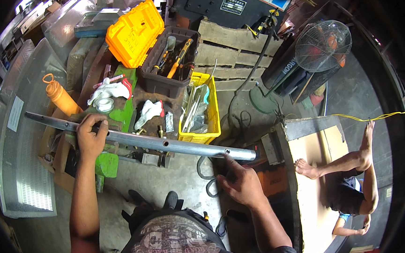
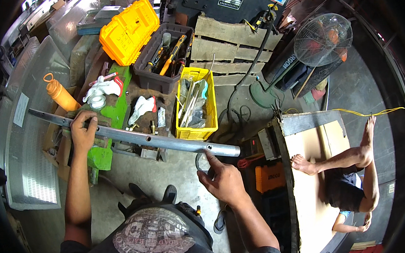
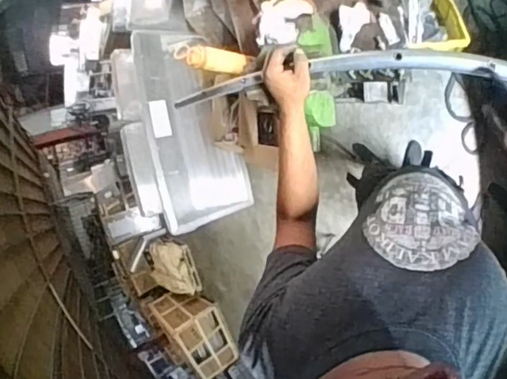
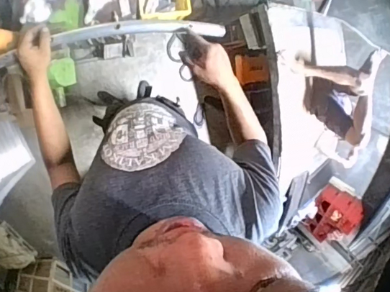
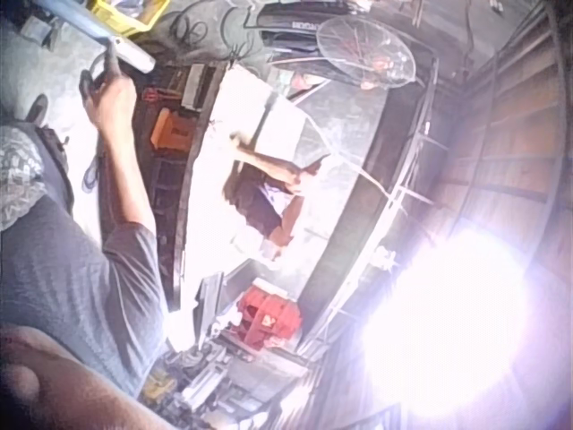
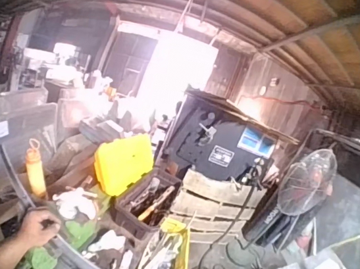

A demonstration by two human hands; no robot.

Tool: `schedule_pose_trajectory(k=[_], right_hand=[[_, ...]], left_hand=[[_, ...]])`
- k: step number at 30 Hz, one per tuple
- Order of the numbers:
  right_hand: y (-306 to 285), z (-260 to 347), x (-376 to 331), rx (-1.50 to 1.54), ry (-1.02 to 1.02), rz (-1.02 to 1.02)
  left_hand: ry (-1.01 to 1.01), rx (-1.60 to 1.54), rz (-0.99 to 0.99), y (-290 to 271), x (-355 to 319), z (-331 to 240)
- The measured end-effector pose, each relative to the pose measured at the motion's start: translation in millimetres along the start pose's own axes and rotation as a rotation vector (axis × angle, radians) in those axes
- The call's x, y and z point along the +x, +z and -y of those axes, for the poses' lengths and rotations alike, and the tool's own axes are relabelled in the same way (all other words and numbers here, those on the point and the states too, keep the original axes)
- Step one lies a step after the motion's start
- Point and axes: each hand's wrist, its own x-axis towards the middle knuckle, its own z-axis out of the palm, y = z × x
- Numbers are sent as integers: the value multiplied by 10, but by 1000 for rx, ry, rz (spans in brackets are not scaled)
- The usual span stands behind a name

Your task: The person wraps white tape around brass pipe fittings and screws them into holes on a metal pipe. The person handles multiple fittings one at a time, applying tape and installing them into the pipe.

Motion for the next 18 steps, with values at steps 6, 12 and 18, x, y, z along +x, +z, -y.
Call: schedule_pose_trajectory(k=[6, 12, 18], right_hand=[[-229, 90, 33, -48, 74, 8], [-194, -101, 129, -462, -93, 17], [-161, -60, 79, -578, -76, 133]], left_hand=[[-28, 12, 2, 3, -35, 37], [-3, 10, 7, 11, 5, 46], [-24, 17, 3, 5, -19, 38]])
